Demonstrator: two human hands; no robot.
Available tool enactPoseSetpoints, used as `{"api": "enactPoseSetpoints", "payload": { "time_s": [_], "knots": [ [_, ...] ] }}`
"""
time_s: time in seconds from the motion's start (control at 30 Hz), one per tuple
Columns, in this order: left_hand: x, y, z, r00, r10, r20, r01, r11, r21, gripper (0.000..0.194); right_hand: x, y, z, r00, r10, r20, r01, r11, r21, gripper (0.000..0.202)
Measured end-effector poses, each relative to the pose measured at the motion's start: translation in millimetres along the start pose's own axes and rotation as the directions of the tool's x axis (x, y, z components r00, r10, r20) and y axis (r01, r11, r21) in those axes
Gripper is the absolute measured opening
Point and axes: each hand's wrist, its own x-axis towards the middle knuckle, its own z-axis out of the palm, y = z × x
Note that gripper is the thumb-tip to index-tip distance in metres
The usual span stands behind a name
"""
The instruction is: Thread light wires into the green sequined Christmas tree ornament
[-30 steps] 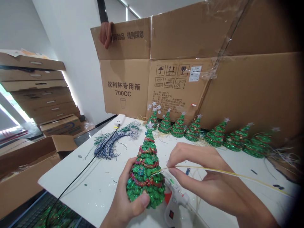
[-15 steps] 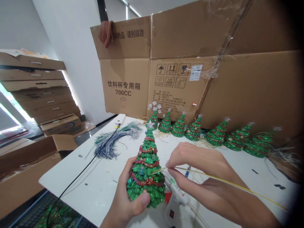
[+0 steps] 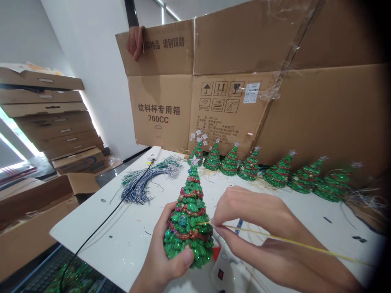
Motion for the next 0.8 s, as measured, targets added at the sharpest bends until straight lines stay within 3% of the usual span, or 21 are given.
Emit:
{"api": "enactPoseSetpoints", "payload": {
  "time_s": [0.43, 0.8],
  "knots": [
    [2, 1, 4.7, 0.998, 0.068, 0.004, -0.068, 0.998, 0.013, 0.083, 4, 8, 14, 0.987, 0.147, 0.072, -0.151, 0.987, 0.055, 0.017],
    [3, 5, 1.9, 0.997, 0.073, 0.011, -0.073, 0.994, 0.085, 0.086, 8, 6, 22, 0.998, 0.064, 0.011, -0.064, 0.998, -0.014, 0.017]
  ]
}}
